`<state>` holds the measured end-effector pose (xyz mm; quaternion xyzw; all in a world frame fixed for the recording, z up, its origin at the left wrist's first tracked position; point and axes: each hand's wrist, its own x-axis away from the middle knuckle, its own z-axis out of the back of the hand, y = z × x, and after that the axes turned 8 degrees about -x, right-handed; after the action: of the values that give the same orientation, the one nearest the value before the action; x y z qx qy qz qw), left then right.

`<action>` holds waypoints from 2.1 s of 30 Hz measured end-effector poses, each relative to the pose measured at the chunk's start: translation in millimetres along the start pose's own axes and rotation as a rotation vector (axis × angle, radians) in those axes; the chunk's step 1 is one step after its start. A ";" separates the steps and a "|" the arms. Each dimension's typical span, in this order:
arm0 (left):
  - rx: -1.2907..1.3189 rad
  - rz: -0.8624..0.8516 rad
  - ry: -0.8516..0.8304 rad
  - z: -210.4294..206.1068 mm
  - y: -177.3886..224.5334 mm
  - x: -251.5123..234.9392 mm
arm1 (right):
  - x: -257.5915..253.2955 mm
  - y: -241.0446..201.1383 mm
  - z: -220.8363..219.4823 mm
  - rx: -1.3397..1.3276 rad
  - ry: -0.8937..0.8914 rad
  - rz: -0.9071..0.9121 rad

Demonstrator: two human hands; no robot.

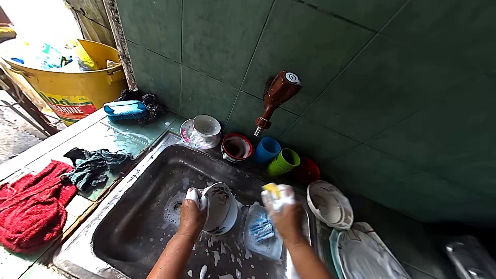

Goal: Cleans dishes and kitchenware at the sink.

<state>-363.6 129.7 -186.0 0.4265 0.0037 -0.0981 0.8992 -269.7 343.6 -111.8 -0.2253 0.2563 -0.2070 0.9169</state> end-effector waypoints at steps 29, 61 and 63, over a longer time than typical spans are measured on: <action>1.429 0.611 -0.366 12.5 29.5 14.0 | -0.5 -61.4 -76.5 0.113 -0.620 0.330; 1.205 0.532 -0.144 -2.3 14.6 6.3 | 19.5 -54.4 -76.0 0.153 -0.405 0.293; 1.193 0.500 -0.134 -4.5 8.8 5.0 | 41.7 -76.3 -62.7 0.058 -0.636 0.174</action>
<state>-356.7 137.8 -182.6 0.8334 -0.2068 0.1027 0.5021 -292.5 241.7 -136.0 -0.2295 -0.0305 -0.0542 0.9713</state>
